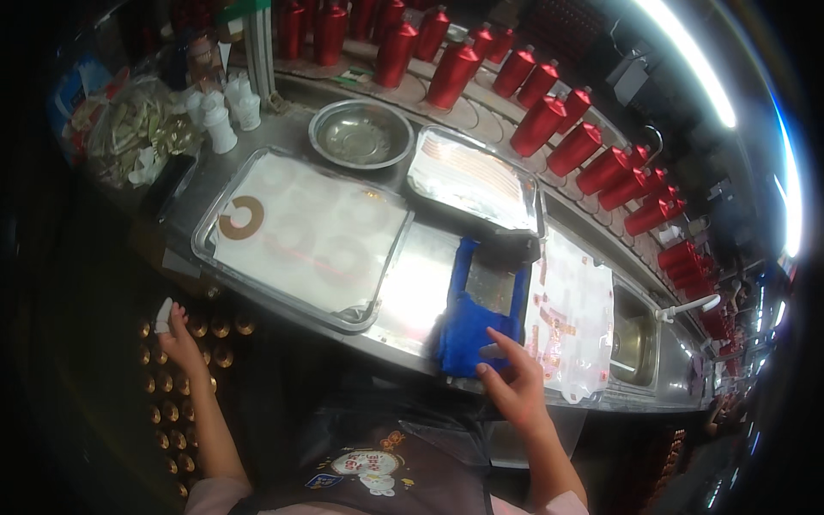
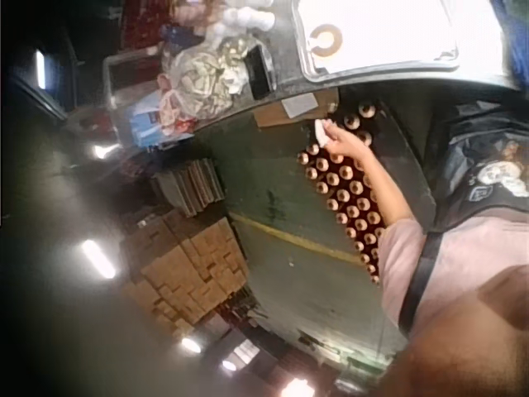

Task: The person applies a red label to a red cylindrical bottle, smooths it with a blue card, and wipes the surface with a white cloth. They repeat this process on multiple bottles, placing finished units on a nearby tray.

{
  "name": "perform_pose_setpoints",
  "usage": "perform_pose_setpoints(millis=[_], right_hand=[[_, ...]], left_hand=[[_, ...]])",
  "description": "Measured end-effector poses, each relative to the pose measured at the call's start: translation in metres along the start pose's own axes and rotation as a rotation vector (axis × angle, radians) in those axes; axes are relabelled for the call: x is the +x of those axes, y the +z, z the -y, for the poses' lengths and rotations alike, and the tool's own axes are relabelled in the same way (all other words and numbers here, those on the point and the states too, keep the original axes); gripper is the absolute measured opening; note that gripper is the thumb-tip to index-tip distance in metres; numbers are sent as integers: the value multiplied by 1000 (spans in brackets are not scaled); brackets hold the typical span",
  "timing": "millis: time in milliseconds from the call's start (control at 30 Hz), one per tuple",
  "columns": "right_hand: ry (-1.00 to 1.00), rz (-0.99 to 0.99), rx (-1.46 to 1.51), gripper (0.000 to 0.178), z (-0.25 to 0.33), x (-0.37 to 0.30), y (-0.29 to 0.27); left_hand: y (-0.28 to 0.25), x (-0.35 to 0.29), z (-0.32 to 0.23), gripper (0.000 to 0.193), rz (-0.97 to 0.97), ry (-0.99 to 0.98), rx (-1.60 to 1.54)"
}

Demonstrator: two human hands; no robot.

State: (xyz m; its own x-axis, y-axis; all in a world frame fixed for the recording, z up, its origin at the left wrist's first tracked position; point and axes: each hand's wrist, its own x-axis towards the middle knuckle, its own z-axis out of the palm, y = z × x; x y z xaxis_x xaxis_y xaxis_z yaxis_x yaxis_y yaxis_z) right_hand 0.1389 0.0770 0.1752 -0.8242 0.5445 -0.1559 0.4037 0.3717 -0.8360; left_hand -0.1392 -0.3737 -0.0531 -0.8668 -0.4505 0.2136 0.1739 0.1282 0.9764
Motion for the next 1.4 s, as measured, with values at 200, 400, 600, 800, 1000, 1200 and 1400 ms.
perform_pose_setpoints(millis=[200,400,600,800,1000,1200,1400], right_hand=[[-173,19,-40,56,-21,-1,-16],[-96,-203,81,55,-72,-9,-51],[-11,-399,206,51,-122,2,-79],[109,-463,223,52,-152,23,-102],[124,-508,265,51,-170,51,-106],[15,-456,212,49,-172,96,-123],[-233,-389,56,50,-154,137,-140]], left_hand=[[193,-43,-196,30,555,356,-250],[397,-43,-243,45,683,639,-165],[588,27,-263,66,497,534,67],[711,48,-275,89,366,695,117],[760,33,-259,69,536,538,148],[766,1,-265,55,421,568,69],[767,-37,-266,48,420,612,-35]])
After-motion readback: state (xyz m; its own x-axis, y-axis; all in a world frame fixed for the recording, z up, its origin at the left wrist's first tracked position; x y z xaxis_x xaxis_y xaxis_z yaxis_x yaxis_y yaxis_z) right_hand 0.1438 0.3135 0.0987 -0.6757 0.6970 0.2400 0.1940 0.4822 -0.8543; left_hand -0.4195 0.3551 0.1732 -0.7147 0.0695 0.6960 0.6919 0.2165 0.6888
